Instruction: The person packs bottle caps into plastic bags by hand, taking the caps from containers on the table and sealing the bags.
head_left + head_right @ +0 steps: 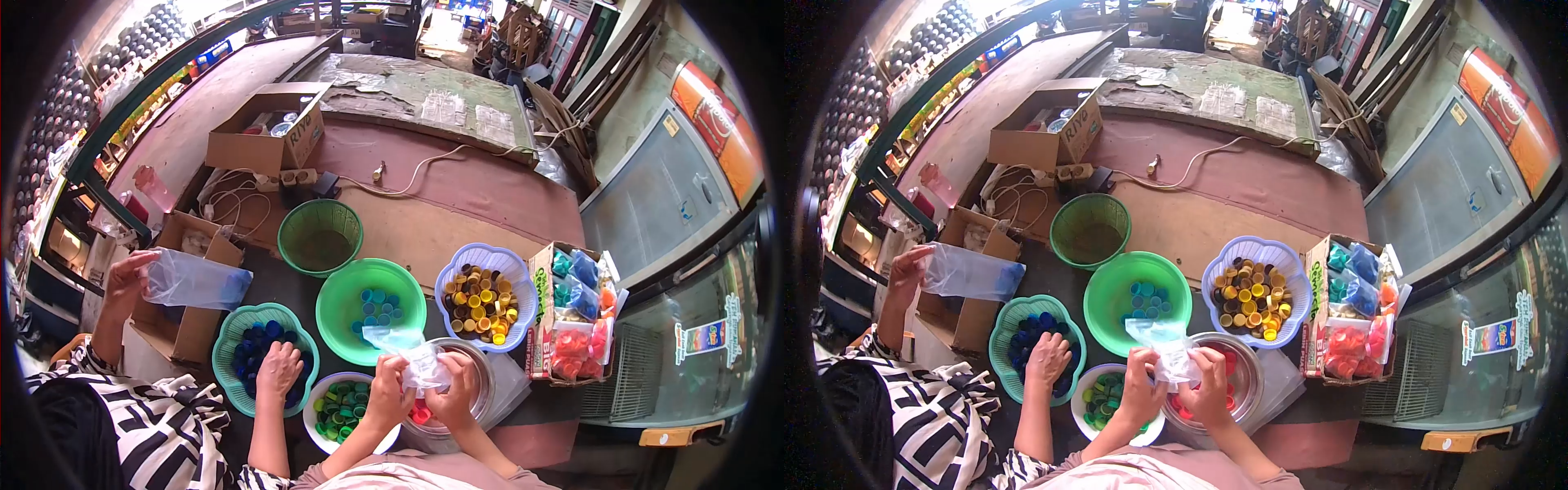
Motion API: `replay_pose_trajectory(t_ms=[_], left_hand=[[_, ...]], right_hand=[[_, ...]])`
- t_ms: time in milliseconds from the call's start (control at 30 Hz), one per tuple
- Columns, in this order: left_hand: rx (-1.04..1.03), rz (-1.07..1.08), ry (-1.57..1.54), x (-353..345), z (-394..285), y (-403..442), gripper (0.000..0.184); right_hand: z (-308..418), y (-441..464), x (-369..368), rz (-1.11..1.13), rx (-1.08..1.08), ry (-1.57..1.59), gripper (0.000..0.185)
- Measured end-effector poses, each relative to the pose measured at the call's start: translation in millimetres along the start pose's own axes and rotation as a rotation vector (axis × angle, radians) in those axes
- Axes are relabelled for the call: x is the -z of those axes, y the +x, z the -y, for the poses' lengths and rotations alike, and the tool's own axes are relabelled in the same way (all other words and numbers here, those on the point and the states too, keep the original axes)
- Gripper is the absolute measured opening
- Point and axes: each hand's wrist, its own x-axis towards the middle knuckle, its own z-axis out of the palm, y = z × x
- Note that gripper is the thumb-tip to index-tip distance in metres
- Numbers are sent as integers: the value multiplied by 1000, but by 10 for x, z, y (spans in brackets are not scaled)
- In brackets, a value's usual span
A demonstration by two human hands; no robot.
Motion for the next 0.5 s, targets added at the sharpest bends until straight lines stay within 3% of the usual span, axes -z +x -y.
replay_pose_trajectory(t_ms=[167,333,500], left_hand=[[-83,-140,121,-43,123,313,37],[-20,-33,125,-181,260,400,42],[94,105,128,-203,332,479,39]], right_hand=[[-251,280,-72,5,-44,-18,48],[-408,431,-125,-31,-152,93,40],[-547,465,-127,73,-83,69,41]])
